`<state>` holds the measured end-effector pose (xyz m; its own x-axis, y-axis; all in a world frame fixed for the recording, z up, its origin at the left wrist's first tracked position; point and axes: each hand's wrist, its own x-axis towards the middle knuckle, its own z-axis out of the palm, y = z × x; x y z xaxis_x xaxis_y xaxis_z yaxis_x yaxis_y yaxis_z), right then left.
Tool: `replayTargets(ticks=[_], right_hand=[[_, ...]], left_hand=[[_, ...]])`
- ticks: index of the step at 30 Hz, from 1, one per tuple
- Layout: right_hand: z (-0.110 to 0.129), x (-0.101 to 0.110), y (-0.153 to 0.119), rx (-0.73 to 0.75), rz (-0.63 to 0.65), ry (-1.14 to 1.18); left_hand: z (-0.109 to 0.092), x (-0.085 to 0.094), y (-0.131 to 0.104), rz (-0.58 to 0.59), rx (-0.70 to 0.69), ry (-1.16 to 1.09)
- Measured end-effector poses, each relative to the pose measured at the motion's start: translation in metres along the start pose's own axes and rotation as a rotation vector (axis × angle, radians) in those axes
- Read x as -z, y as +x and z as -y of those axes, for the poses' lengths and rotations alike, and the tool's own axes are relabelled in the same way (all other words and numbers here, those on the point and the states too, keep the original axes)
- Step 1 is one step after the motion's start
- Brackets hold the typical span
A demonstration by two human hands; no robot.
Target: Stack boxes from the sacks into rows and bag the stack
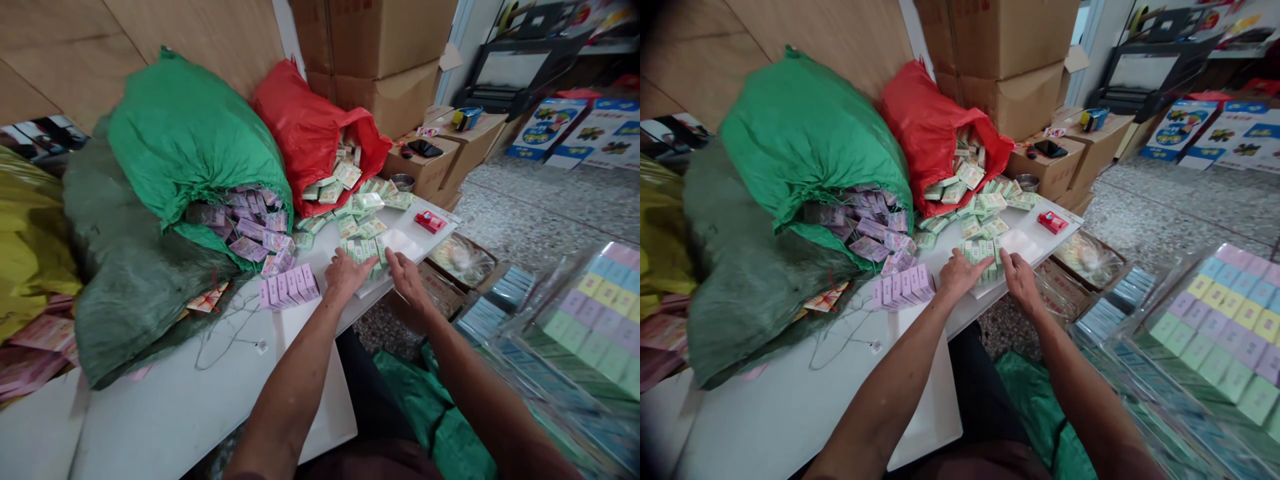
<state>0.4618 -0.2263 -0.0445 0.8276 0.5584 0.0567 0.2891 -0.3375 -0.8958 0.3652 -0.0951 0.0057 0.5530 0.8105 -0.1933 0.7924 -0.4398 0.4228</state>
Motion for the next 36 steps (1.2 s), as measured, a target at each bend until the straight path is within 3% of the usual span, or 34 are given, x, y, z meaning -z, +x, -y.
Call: replayTargets(ticks=[3, 6, 8, 10, 14, 18, 21, 25, 27, 30, 33, 36], right_hand=[[0.005, -0.001, 0.005, 0.021, 0.023, -0.012], [0.013, 0.002, 0.004, 0.059, 0.026, 0.011], [0.021, 0.012, 0.001, 0.096, 0.069, 0.024], [0.031, 0.03, -0.004, 0.148, 0.156, 0.018], [0.054, 0.064, -0.026, 0.264, 0.278, -0.135], [0.077, 0.064, -0.061, 0.407, 0.277, -0.249], [0.106, 0.035, -0.095, 0.488, 0.407, -0.178], [0.162, -0.036, -0.13, 0.498, 0.644, -0.235], [0.19, -0.082, -0.134, 0.533, 0.728, -0.338], [0.219, -0.151, -0.134, 0.523, 0.909, -0.481], [0.224, -0.208, -0.138, 0.357, 1.125, -0.613], [0.212, -0.24, -0.144, 0.176, 1.24, -0.639]], left_hand=[[0.0, 0.007, -0.002, 0.028, 0.016, -0.044], [0.005, 0.023, -0.005, 0.149, -0.009, -0.155], [0.012, 0.038, -0.01, 0.236, -0.109, -0.27], [0.021, 0.053, -0.02, 0.252, -0.252, -0.361], [0.04, 0.087, -0.065, 0.181, -0.36, -0.361], [0.067, 0.12, -0.135, 0.077, -0.3, -0.376], [0.1, 0.141, -0.186, -0.031, -0.179, -0.412], [0.168, 0.172, -0.229, -0.183, 0.067, -0.324], [0.207, 0.185, -0.232, -0.202, 0.198, -0.282], [0.267, 0.191, -0.221, -0.127, 0.396, -0.387], [0.318, 0.176, -0.206, -0.03, 0.551, -0.518], [0.352, 0.154, -0.196, 0.042, 0.615, -0.624]])
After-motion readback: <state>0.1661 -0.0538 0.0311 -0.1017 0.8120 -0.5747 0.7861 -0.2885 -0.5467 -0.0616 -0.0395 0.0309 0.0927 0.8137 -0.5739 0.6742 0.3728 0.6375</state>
